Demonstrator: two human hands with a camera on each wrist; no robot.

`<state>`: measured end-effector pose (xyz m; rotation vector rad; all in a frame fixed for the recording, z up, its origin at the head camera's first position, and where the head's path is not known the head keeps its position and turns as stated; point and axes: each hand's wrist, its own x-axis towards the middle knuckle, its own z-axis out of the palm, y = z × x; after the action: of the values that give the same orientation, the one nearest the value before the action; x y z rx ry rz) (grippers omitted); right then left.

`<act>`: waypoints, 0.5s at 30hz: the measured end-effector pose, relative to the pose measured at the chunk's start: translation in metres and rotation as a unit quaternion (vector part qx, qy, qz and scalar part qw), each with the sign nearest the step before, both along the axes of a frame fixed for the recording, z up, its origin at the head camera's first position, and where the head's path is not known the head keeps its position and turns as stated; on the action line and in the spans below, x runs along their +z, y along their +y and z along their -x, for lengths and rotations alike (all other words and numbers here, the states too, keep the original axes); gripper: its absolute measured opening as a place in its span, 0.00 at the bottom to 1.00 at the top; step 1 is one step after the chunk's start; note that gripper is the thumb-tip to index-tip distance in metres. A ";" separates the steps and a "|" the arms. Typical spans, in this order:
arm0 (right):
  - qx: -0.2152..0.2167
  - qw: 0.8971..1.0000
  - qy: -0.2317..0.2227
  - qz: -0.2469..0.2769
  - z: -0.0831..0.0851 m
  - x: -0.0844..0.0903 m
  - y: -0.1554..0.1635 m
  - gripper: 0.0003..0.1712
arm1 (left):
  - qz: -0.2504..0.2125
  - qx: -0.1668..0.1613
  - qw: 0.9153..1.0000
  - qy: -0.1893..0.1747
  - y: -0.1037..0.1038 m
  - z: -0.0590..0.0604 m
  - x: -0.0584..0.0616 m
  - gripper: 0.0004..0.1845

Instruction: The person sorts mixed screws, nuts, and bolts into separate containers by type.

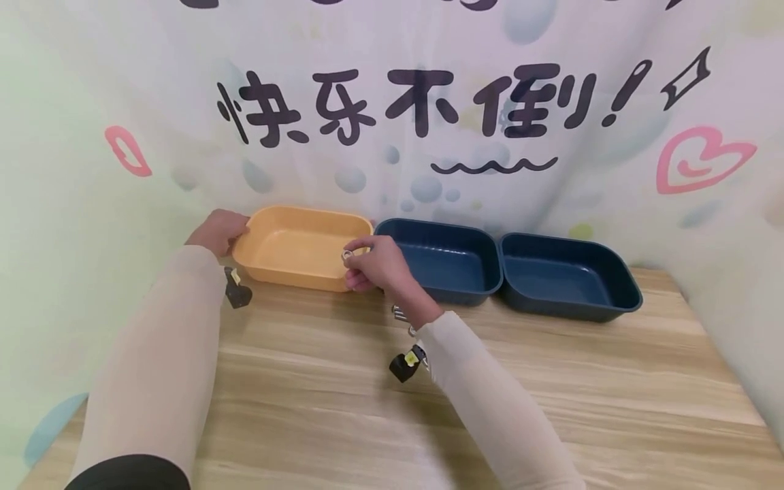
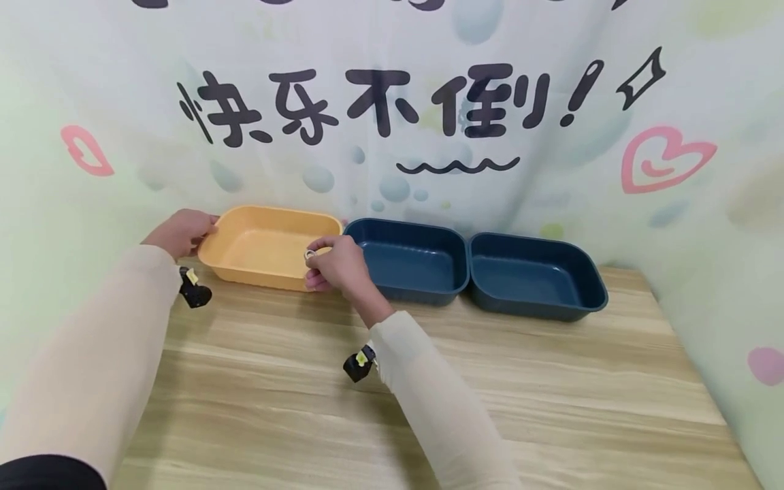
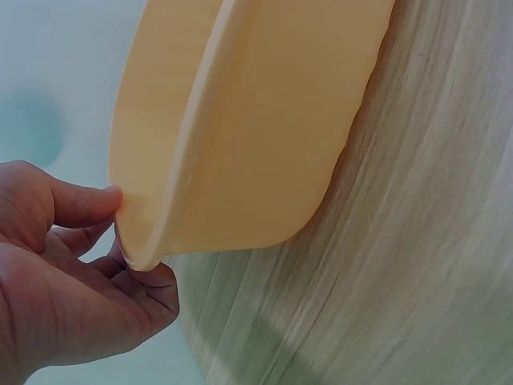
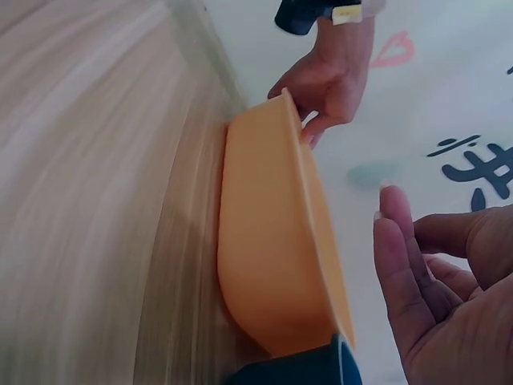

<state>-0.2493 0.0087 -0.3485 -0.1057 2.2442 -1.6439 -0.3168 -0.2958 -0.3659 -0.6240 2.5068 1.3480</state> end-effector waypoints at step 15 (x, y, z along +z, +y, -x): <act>-0.029 0.999 -0.004 0.032 0.021 -0.007 -0.022 0.08 | 0.035 -0.026 0.999 -0.019 -0.001 -0.005 0.003 0.22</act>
<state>-0.2704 -0.0130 -0.3556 -0.0505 2.2080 -1.7425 -0.3118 -0.2971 -0.3630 -0.5885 2.5325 1.2232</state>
